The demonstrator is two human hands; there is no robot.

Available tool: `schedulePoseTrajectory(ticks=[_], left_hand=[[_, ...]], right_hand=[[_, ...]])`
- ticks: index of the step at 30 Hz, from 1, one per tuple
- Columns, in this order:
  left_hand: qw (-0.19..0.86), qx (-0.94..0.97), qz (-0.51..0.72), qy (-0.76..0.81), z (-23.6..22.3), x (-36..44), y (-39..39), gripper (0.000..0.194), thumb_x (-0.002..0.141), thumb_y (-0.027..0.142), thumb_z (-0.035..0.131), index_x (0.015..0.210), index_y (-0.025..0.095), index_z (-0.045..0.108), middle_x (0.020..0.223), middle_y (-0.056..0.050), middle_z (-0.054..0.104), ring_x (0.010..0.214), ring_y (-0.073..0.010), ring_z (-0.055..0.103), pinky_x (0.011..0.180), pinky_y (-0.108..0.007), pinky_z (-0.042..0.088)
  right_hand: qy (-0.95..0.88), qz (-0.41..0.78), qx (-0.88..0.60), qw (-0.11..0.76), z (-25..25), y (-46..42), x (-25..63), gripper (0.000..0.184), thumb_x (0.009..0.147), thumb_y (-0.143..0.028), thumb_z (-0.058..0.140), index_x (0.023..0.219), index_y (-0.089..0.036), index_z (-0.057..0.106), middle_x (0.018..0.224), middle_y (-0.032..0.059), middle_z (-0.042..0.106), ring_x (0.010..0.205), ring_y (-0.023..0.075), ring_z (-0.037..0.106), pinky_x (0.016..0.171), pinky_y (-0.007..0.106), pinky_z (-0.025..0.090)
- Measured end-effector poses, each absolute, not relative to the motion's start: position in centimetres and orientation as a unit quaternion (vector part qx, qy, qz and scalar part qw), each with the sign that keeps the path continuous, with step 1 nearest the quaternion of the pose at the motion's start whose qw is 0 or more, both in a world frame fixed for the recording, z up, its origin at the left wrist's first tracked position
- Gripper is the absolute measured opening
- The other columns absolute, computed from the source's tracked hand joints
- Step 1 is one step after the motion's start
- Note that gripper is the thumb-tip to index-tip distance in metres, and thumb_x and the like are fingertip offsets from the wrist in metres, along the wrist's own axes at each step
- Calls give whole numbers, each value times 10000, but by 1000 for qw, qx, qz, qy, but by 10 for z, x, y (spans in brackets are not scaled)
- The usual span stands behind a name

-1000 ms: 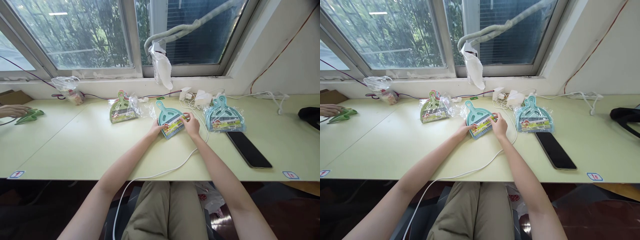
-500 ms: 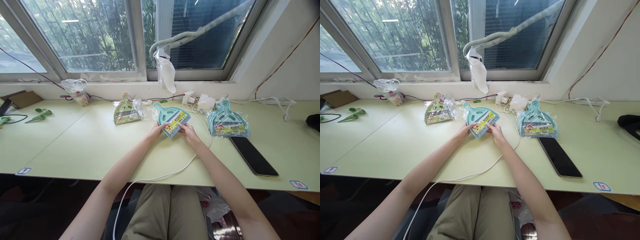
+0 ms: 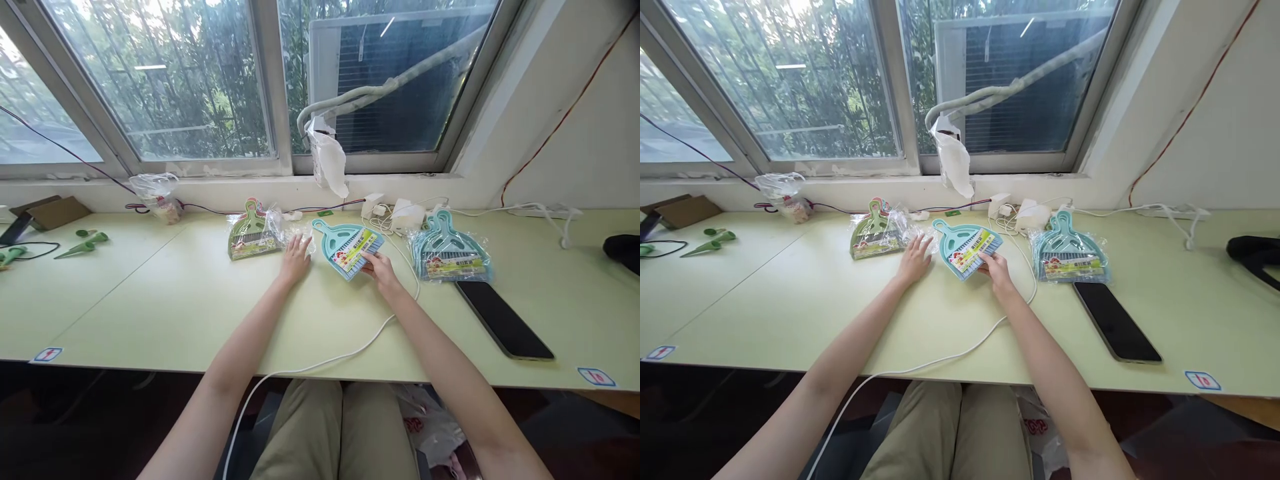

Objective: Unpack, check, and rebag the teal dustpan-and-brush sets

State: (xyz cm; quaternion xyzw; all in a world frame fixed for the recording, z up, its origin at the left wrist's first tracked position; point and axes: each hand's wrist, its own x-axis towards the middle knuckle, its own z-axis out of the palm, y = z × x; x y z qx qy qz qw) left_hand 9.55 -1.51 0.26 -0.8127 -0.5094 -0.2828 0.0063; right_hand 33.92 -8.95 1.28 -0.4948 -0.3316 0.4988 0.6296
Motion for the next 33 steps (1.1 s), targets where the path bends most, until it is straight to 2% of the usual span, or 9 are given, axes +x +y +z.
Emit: schedulePoseTrajectory(ticks=[5,10,12,15,19,22,25,29,33], left_hand=[[23,-844,-178,-506,5,97,-18,345,944,335,399,1171,241,642,1237,-79,625,1156,-242,557,1022,-395,389],[60,-803,-180,-565,15,102,-25,364,967,332,348,1019,201,683,924,-93,699,895,-224,635,850,-355,441],[78,-793,-193,-572,14,101,-25,321,946,333,410,1086,206,670,1001,-107,686,1000,-246,607,876,-364,433],[95,-787,-227,-565,8,98,-22,369,887,385,533,1224,264,623,1259,-108,596,1197,-285,503,989,-407,383],[32,-798,-198,-568,3,96,-21,379,881,443,527,1206,292,647,1272,-83,609,1171,-289,530,1000,-427,386],[3,-822,-188,-538,7,97,-23,329,901,255,467,1157,289,672,1257,-54,637,1151,-246,564,1047,-432,353],[12,-839,-184,-512,12,99,-25,498,816,27,406,1163,266,670,1113,-45,708,1058,-197,618,1120,-439,261],[38,-845,-181,-501,18,103,-26,592,757,-47,363,1152,250,687,800,-21,723,803,-159,646,1084,-368,302],[32,-856,-121,-501,18,109,-32,710,724,-49,391,1328,280,567,743,-35,688,725,-181,624,870,-330,411]], right_hand=[[-331,494,-518,615,13,-90,342,60,778,-205,669,830,-177,657,744,22,743,606,128,679,583,220,553],[-303,491,-557,598,15,-89,347,20,776,-148,648,793,-156,652,682,22,726,565,130,665,559,234,564],[-295,492,-569,589,17,-90,349,29,768,-131,650,791,-150,647,659,23,719,551,133,661,558,241,569],[-294,491,-579,581,20,-91,350,43,766,-120,648,801,-145,647,652,29,717,545,133,660,553,238,571],[-303,495,-573,578,22,-92,350,47,766,-120,644,807,-142,653,654,29,717,547,130,662,534,224,567],[-298,488,-575,586,22,-91,351,49,756,-121,648,798,-146,651,648,25,713,539,129,657,528,224,566],[-301,474,-575,595,23,-90,355,52,762,-121,638,803,-149,652,668,26,719,548,130,661,530,224,566],[-309,469,-570,600,26,-92,361,65,778,-113,617,816,-146,658,703,25,727,563,125,664,539,224,569],[-318,465,-570,597,28,-92,363,58,783,-123,618,814,-148,661,687,16,722,548,117,653,536,220,566]])
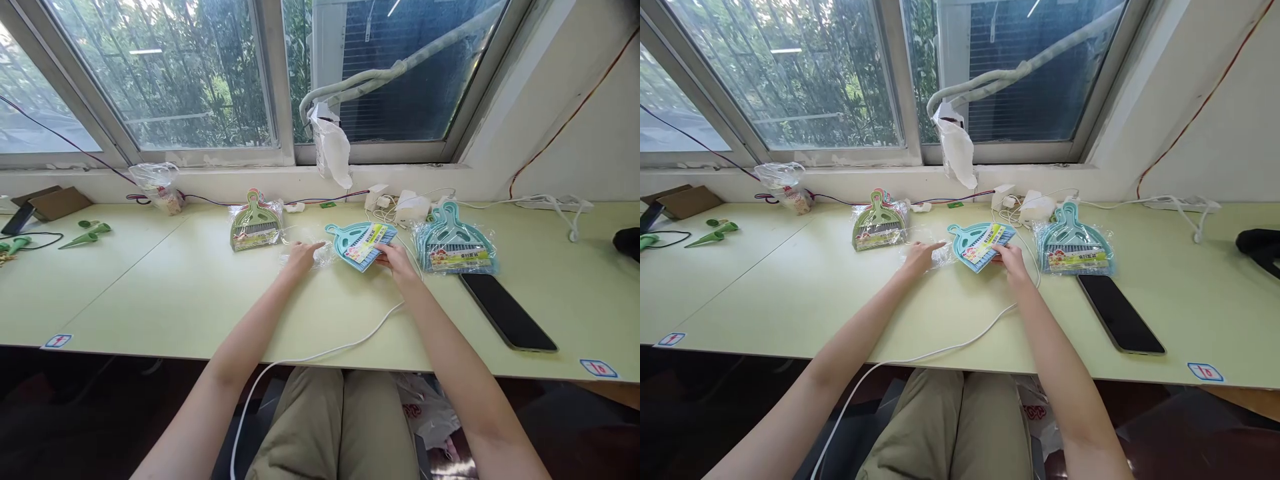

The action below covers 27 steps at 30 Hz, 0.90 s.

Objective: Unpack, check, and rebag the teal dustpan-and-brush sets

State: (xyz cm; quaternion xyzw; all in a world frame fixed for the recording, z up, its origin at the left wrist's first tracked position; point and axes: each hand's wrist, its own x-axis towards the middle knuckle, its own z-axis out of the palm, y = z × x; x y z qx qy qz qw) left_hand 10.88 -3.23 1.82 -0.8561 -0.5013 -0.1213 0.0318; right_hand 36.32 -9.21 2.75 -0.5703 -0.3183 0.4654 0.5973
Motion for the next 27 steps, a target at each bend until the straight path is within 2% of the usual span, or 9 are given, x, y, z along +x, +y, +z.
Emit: schedulePoseTrajectory(ticks=[1,3,6,13,21,27], left_hand=[[25,-862,-105,-495,18,110,-34,728,725,-40,404,1357,296,533,763,-39,685,733,-187,623,823,-320,414],[14,-869,-83,-488,18,112,-37,678,740,-17,424,1321,306,560,807,-47,682,769,-197,625,777,-305,405],[9,-865,-82,-495,19,115,-38,498,757,4,447,1134,252,656,807,-57,676,792,-207,626,781,-309,390],[26,-861,-86,-500,14,118,-33,306,733,24,447,855,205,661,760,-67,686,736,-216,625,770,-342,386],[60,-855,-160,-490,21,113,-36,325,671,-11,390,725,191,639,727,-68,670,680,-185,602,857,-364,378],[87,-801,-273,-526,27,104,-35,316,750,7,367,660,196,604,685,-66,616,706,-192,577,908,-389,378]], right_hand=[[-320,464,-571,597,27,-92,363,61,783,-122,617,813,-149,661,679,13,719,547,116,653,539,220,567],[-326,466,-571,593,27,-91,364,69,782,-120,612,818,-150,664,663,8,714,551,117,655,549,222,570],[-335,469,-573,583,27,-91,364,75,780,-122,612,824,-147,666,646,9,710,545,117,653,549,221,567],[-352,466,-568,580,29,-92,365,70,761,-154,639,821,-147,674,691,29,730,560,121,659,540,214,559],[-377,478,-562,560,37,-94,367,45,755,-158,649,792,-151,672,653,32,718,542,128,652,543,232,559],[-405,490,-570,521,47,-100,370,56,739,-140,663,790,-137,688,640,49,718,521,137,650,503,226,544]])
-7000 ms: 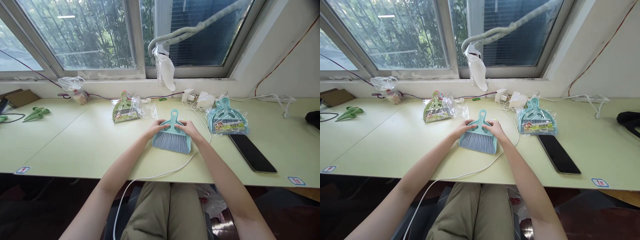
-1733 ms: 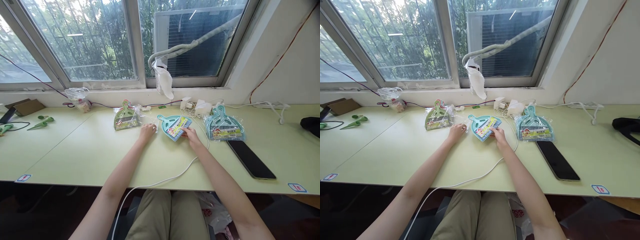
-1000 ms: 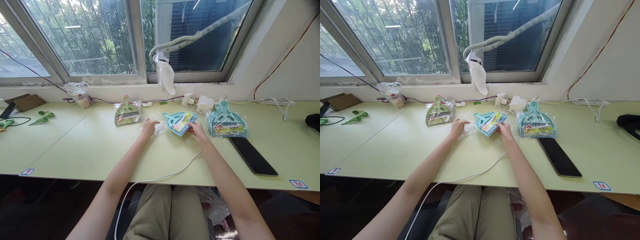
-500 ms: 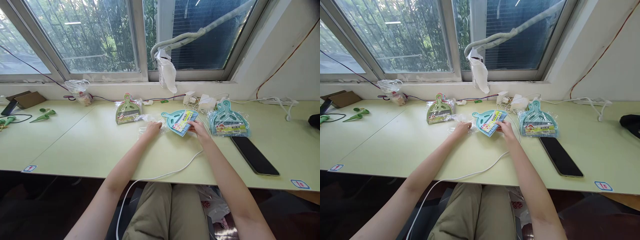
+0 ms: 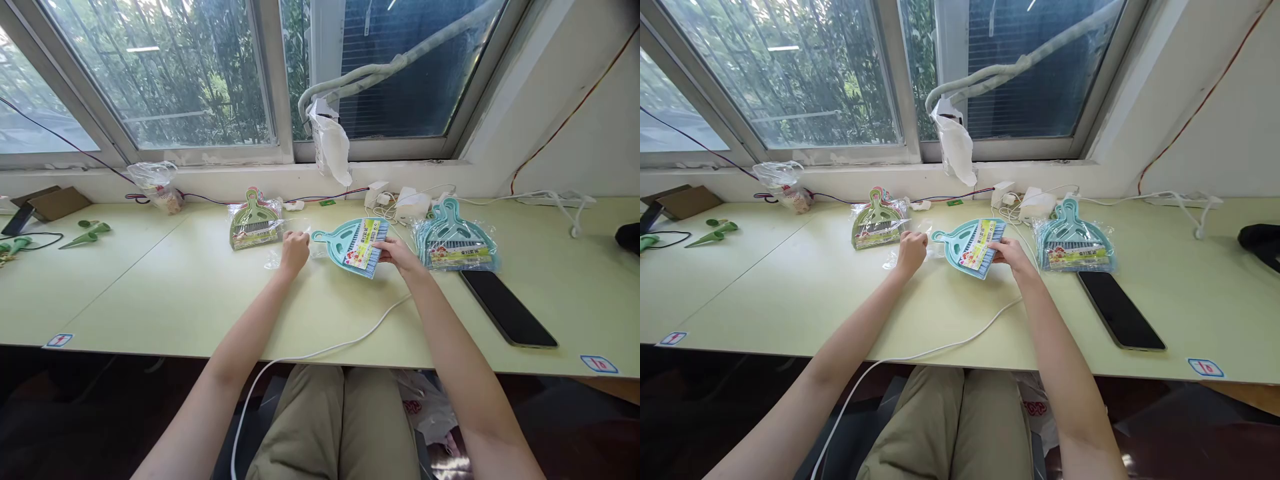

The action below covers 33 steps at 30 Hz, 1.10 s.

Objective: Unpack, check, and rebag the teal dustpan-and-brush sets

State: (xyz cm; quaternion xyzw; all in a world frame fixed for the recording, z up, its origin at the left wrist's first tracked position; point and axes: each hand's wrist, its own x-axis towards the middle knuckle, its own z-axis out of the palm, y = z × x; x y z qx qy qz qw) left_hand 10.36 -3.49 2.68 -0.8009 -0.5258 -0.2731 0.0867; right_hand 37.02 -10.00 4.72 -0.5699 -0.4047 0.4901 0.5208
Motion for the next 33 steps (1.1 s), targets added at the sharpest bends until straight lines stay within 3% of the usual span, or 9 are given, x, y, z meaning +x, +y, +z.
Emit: schedulePoseTrajectory(ticks=[9,15,21,24,28,33], left_hand=[[94,-791,-312,-517,24,102,-32,346,858,55,343,693,215,602,764,-73,608,856,-223,570,1004,-468,370],[94,-821,-315,-467,27,103,-35,335,903,83,330,725,220,579,813,-58,586,904,-213,551,1073,-484,338],[94,-856,-294,-416,25,111,-40,292,901,78,326,775,218,548,844,-61,590,925,-204,533,1027,-392,384],[90,-865,-302,-390,25,115,-46,255,892,84,336,847,219,547,887,-56,607,971,-198,536,1040,-376,374],[74,-821,-372,-427,28,117,-53,290,878,81,342,1060,225,515,1038,-41,627,1074,-171,545,1153,-423,245],[36,-796,-421,-434,30,118,-53,271,933,184,350,1188,217,439,1194,-59,612,1175,-157,538,1191,-436,202]], right_hand=[[-392,451,-581,552,48,-101,370,30,721,-129,661,736,-146,681,593,29,702,491,126,633,469,210,538],[-450,494,-539,512,50,-103,365,121,687,-199,713,797,-148,722,673,49,728,546,132,647,477,202,518],[-436,490,-538,530,37,-98,356,120,646,-206,740,743,-144,706,652,29,704,494,82,577,422,161,417],[-410,492,-526,559,30,-96,352,138,662,-227,733,775,-158,692,689,20,708,543,92,607,476,174,457],[-447,509,-494,544,27,-97,352,239,651,-293,758,844,-166,697,766,29,725,601,108,625,519,195,471],[-484,508,-471,535,26,-98,352,339,630,-378,779,885,-171,699,812,35,732,608,111,620,530,207,460]])
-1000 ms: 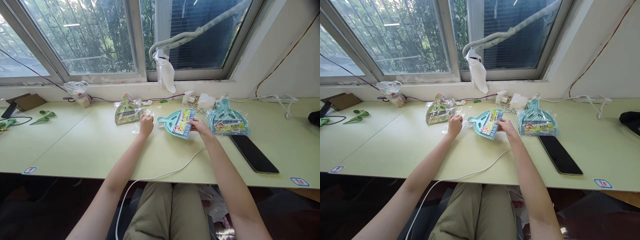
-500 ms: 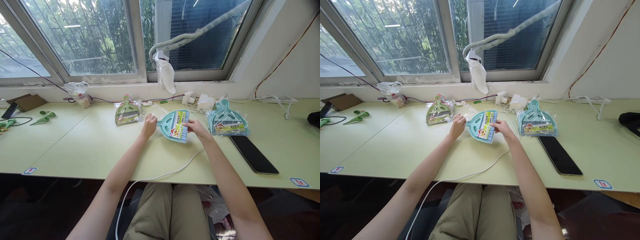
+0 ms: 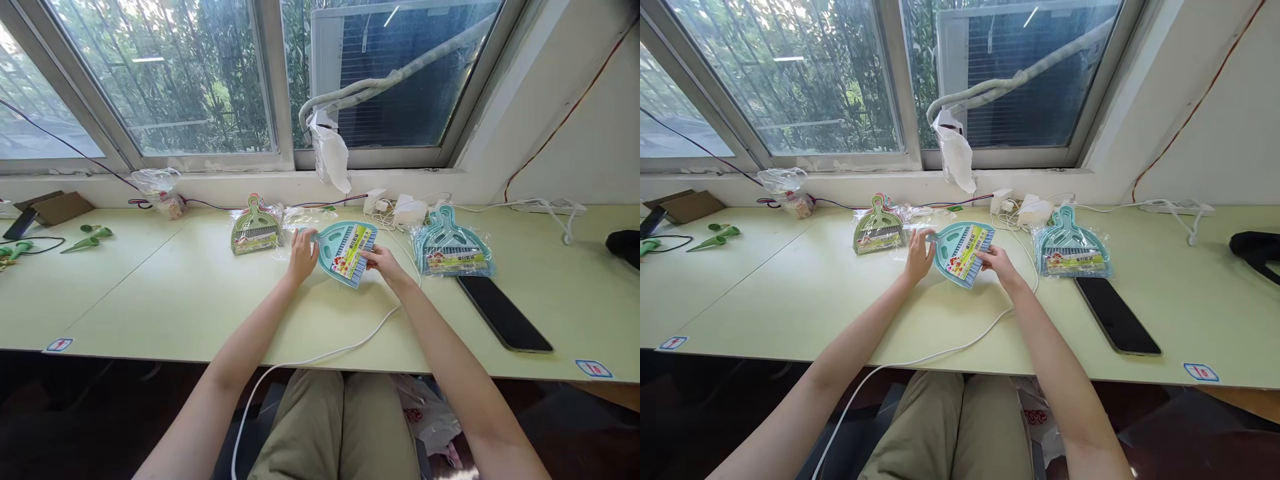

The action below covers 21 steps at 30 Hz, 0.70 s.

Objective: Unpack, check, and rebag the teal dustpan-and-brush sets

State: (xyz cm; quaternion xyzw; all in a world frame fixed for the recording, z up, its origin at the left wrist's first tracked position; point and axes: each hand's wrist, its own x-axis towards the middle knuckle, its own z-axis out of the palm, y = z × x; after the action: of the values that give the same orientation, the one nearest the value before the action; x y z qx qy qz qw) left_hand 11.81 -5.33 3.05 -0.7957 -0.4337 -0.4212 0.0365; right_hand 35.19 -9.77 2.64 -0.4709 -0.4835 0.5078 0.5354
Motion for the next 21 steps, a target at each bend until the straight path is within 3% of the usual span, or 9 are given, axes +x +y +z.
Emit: schedulePoseTrajectory(ticks=[8,11,16,19,21], left_hand=[[-37,-860,-387,-330,26,133,-60,306,927,118,305,1158,218,479,1230,-52,632,1201,-123,549,1134,-353,345],[4,-840,-405,-360,30,135,-66,314,950,142,293,1200,222,464,1334,-71,571,1308,-136,465,1174,-412,271],[69,-678,-497,-538,36,131,-66,380,981,274,334,1358,226,326,1502,-130,360,1471,-198,186,1198,-516,131],[-6,-522,-571,-633,35,125,-54,461,985,322,336,1420,251,203,1529,-149,281,1486,-217,115,1190,-528,147],[-109,-415,-629,-648,33,121,-45,530,963,383,412,1421,259,177,1540,-157,236,1480,-238,137,1178,-515,198]], right_hand=[[-464,486,-464,578,23,-99,340,408,609,-434,802,895,-171,679,835,46,738,691,152,669,617,256,533],[-447,478,-459,601,24,-99,337,425,610,-451,804,903,-177,665,875,48,736,726,159,678,658,275,552],[-426,468,-431,643,25,-99,335,409,618,-443,798,895,-182,651,926,51,731,786,176,685,699,296,567],[-416,466,-422,657,23,-98,335,408,621,-444,795,901,-187,646,910,44,729,811,185,686,710,305,570],[-416,468,-420,657,22,-98,335,420,620,-449,796,917,-191,649,898,39,729,818,191,687,716,316,571]])
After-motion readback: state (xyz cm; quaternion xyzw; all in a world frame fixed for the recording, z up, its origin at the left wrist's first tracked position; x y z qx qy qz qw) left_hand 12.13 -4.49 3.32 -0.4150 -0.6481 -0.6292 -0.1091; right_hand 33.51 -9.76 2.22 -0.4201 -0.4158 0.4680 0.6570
